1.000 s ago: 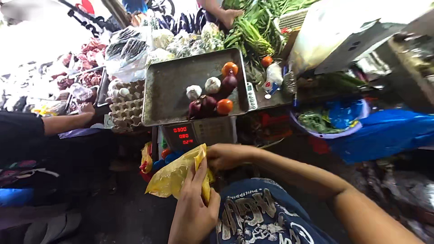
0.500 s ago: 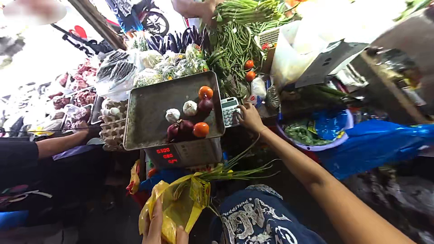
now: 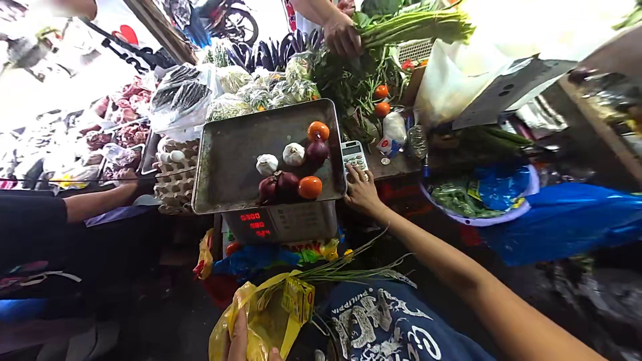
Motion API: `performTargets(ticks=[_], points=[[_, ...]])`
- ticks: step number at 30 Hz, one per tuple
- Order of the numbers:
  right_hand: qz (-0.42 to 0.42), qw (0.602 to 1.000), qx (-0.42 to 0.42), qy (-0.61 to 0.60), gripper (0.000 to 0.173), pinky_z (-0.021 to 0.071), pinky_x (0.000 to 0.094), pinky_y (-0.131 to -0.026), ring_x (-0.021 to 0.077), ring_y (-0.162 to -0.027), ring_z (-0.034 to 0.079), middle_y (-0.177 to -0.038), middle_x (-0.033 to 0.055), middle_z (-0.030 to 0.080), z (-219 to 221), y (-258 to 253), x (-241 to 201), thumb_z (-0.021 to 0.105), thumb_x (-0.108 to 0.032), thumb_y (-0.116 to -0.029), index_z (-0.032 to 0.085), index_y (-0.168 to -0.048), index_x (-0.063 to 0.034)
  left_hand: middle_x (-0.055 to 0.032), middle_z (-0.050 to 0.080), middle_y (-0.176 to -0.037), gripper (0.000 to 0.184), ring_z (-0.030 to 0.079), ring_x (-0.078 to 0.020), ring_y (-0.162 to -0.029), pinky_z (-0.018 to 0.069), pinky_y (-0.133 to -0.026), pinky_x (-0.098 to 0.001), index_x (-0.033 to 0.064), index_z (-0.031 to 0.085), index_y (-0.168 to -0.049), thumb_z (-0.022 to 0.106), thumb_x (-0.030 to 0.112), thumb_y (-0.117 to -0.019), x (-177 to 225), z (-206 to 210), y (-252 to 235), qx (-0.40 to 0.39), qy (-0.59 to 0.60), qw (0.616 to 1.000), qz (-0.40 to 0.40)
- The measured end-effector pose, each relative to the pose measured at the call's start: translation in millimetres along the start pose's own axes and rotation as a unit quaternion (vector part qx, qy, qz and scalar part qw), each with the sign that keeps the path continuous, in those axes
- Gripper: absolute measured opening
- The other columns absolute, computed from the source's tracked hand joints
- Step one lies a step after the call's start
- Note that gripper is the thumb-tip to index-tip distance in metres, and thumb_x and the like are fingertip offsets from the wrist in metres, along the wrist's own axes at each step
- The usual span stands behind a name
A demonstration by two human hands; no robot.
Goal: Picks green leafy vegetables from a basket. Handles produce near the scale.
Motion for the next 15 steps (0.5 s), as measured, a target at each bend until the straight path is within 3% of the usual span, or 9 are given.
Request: performTargets(ticks=[3,5,8,10,13,15], points=[[0.014,0.999,0.038,0.011,0.048,0.0226,0.0664,-0.116,0.0385,-0.151,0.033,-0.163,0.0155,0.039,2.3,14.9,-4.9,0.037,-0.045,-0.1039,0.068,-0.134,-0.0247,-0.0431,0.035,-0.148,0.077,0.04,-0.0193,-0.143,0.0342,-0.114,-0.0218,-0.0253,0.031,-0.144,0.064,0.001,-0.0787,-3.3,-3.3,-2.2,0.004,0.003,1.0,0.002],[0.037,0.999,0.038,0.001,0.047,0.0268,0.0644,-0.114,0.0374,-0.147,0.038,-0.16,0.0143,0.042,1.1,22.0,-2.7,0.038,-0.045,-0.1041,0.068,-0.134,-0.0253,-0.0425,0.035,-0.149,0.078,0.039,-0.0208,-0.144,0.0337,-0.115,-0.0232,-0.0241,0.032,-0.145,0.064,0.001,-0.0789,-6.7,-5.5,-2.0,0.005,0.001,1.0,0.006],[0.083,0.994,0.065,-0.003,0.05,0.0425,0.0614,-0.094,0.0409,-0.12,0.058,-0.138,0.0203,0.06,-7.6,23.1,4.1,0.041,-0.042,-0.0997,0.07,-0.127,-0.0121,-0.0432,0.034,-0.149,0.077,0.039,-0.0207,-0.144,0.0341,-0.114,-0.0225,-0.024,0.032,-0.145,0.063,0.0,-0.0794,-9.8,-8.5,-2.1,0.008,-0.001,1.0,0.003],[0.089,0.993,0.074,0.007,0.054,0.0445,0.0605,-0.092,0.0422,-0.114,0.062,-0.13,0.022,0.065,-13.2,19.7,1.4,0.04,-0.042,-0.0996,0.069,-0.129,-0.0073,-0.0433,0.035,-0.148,0.076,0.042,-0.0201,-0.142,0.0363,-0.112,-0.0215,-0.023,0.033,-0.145,0.063,-0.001,-0.079,-11.8,-9.7,-2.0,0.01,-0.008,1.0,-0.007],[0.057,0.997,0.056,0.01,0.05,0.0379,0.0638,-0.104,0.0436,-0.133,0.052,-0.146,0.023,0.055,-13.1,10.1,-10.2,0.042,-0.042,-0.1006,0.068,-0.135,-0.0169,-0.0449,0.035,-0.147,0.076,0.041,-0.0238,-0.143,0.0362,-0.113,-0.0226,-0.0225,0.035,-0.145,0.063,-0.001,-0.0784,-9.9,-10.1,-2.8,0.007,-0.029,1.0,-0.009],[0.053,0.998,0.005,0.017,0.053,0.0304,0.0642,-0.111,0.0423,-0.143,0.043,-0.157,0.0201,0.046,-5.1,3.6,-14.4,0.039,-0.044,-0.1017,0.066,-0.139,-0.017,-0.0457,0.036,-0.147,0.075,0.042,-0.0278,-0.142,0.0362,-0.113,-0.0243,-0.0222,0.035,-0.145,0.063,0.001,-0.0788,-7.1,-9.9,-3.8,0.002,-0.042,0.999,-0.009]])
Point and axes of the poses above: each hand's wrist, its own y-axis away from the middle knuckle, its own z-axis out of the palm, x = y × z, the point moved 7 cm from there along -y, towards the middle knuckle
